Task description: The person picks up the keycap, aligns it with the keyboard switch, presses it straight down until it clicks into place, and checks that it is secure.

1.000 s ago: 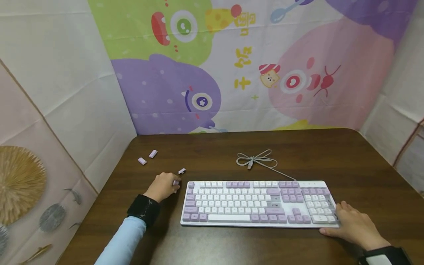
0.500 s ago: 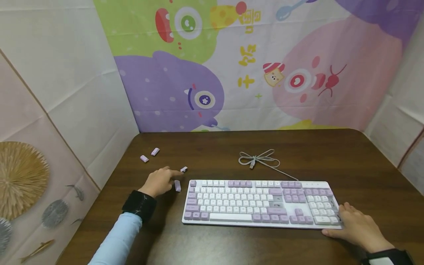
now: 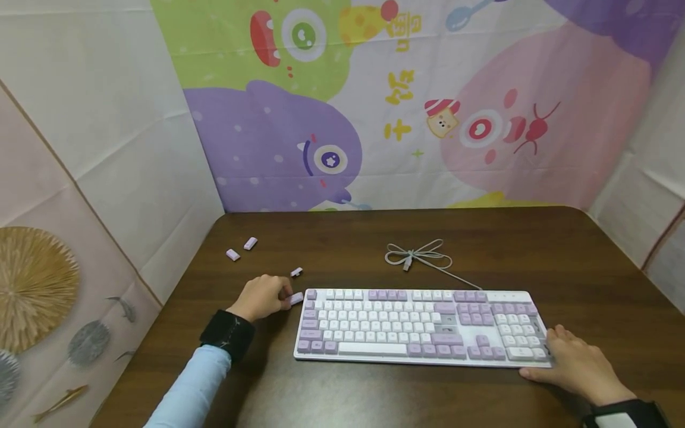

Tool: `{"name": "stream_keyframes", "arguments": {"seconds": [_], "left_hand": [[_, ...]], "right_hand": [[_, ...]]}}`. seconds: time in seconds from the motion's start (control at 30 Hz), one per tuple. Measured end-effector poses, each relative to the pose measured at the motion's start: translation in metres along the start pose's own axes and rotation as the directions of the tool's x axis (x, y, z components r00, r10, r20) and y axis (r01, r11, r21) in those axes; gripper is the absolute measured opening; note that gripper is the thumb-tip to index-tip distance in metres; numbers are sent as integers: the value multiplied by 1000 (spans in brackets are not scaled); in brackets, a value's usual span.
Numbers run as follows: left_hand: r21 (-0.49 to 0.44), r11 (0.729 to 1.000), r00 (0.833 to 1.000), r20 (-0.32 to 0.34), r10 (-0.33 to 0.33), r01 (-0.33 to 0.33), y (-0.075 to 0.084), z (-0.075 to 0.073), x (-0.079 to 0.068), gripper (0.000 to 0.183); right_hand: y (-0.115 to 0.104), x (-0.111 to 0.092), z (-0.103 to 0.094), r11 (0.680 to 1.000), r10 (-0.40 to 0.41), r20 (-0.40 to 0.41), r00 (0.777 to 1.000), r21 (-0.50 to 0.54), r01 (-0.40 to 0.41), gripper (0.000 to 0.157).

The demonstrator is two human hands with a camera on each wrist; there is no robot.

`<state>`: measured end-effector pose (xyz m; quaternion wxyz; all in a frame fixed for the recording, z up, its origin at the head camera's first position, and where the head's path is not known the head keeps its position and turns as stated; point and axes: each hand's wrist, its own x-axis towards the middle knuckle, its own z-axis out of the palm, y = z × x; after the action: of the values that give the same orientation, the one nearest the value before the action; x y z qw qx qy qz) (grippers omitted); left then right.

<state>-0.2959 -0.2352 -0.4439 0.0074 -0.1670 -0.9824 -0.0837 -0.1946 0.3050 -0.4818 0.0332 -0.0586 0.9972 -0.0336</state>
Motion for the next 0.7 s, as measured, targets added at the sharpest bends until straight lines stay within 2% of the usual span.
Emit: {"name": "stream_keyframes", "arguments": {"seconds": [0.1, 0.17, 0.23, 0.3, 0.4, 0.5, 0.57, 0.7], "left_hand": [[15, 1000, 999, -33, -21, 21, 3, 1, 1, 13], [34, 999, 995, -94, -24, 27, 7, 0, 2, 13], [52, 998, 986, -167, -7, 16, 17, -3, 2, 13], [63, 998, 971, -236, 28, -13, 33, -6, 3, 13], [80, 992, 944, -311, 113, -92, 68, -7, 9, 14], [97, 975, 916, -336, 220, -198, 113, -3, 19, 13], [118, 959, 902, -325, 284, -259, 144, 3, 26, 13], [150, 921, 893, -230, 386, -360, 197, 10, 37, 14]], "right_hand": [[0, 1, 0, 1000, 0, -3, 1000, -1, 0, 100], [0, 1, 1, 1000, 0, -7, 1000, -1, 0, 100], [1, 1, 1, 1000, -2, -14, 1000, -2, 2, 99], [1, 1, 1, 1000, -2, -14, 1000, -2, 2, 99], [1, 1, 1, 1000, 4, 4, 1000, -1, -4, 100], [3, 0, 1, 1000, 13, 26, 1000, 6, -13, 102], [3, 0, 0, 1000, 19, 35, 999, 19, -19, 103], [3, 3, 0, 999, 17, 20, 1000, 39, -18, 103]]}}
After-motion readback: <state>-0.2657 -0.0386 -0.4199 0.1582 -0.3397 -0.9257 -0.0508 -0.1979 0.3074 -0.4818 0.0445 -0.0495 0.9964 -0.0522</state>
